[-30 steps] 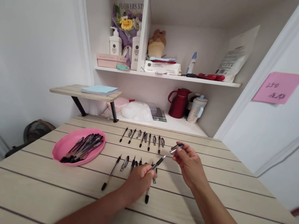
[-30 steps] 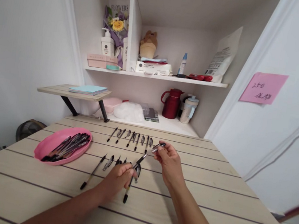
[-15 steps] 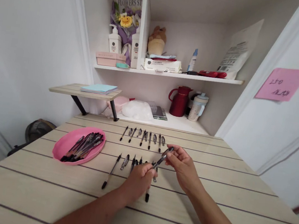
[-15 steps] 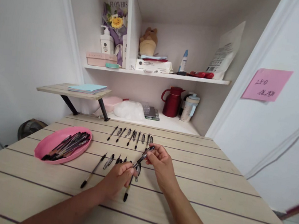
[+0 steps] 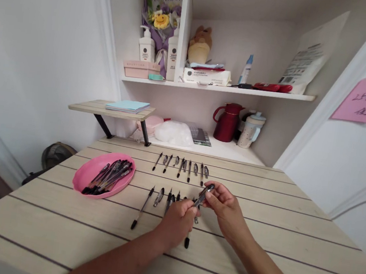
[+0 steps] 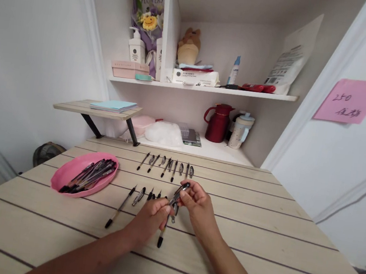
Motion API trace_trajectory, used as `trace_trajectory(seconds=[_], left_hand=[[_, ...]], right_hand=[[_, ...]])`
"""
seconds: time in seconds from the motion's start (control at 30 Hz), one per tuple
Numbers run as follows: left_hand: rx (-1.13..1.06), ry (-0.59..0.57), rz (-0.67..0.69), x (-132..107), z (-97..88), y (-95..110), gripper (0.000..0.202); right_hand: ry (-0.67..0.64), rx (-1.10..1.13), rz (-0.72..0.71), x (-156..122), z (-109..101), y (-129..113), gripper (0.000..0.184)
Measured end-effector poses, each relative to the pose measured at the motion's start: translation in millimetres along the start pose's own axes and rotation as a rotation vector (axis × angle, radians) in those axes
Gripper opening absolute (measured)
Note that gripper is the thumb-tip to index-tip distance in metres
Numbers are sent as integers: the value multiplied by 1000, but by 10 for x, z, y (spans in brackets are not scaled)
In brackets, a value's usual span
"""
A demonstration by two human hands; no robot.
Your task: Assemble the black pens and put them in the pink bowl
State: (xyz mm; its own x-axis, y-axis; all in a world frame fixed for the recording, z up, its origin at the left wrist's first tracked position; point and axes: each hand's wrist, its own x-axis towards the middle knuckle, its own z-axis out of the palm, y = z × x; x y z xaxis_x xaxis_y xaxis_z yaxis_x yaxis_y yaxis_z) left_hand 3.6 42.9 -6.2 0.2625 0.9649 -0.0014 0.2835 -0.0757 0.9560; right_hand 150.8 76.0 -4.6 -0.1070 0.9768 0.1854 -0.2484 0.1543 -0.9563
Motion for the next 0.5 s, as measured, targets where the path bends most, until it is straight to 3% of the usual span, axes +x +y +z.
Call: trace_trajectory(seconds=[0.33,0.43,0.5], left_hand=[[84,5,45,7,-19,-6,22],[251,85,109,38,-103,34,20],[419,200,142,58,-255,85,21]], right_hand=[[2,-8,18,-28,28,3,36],[19,-46,39,-20,-32,18,45],[36,-103,57,-11,-95,38,50]])
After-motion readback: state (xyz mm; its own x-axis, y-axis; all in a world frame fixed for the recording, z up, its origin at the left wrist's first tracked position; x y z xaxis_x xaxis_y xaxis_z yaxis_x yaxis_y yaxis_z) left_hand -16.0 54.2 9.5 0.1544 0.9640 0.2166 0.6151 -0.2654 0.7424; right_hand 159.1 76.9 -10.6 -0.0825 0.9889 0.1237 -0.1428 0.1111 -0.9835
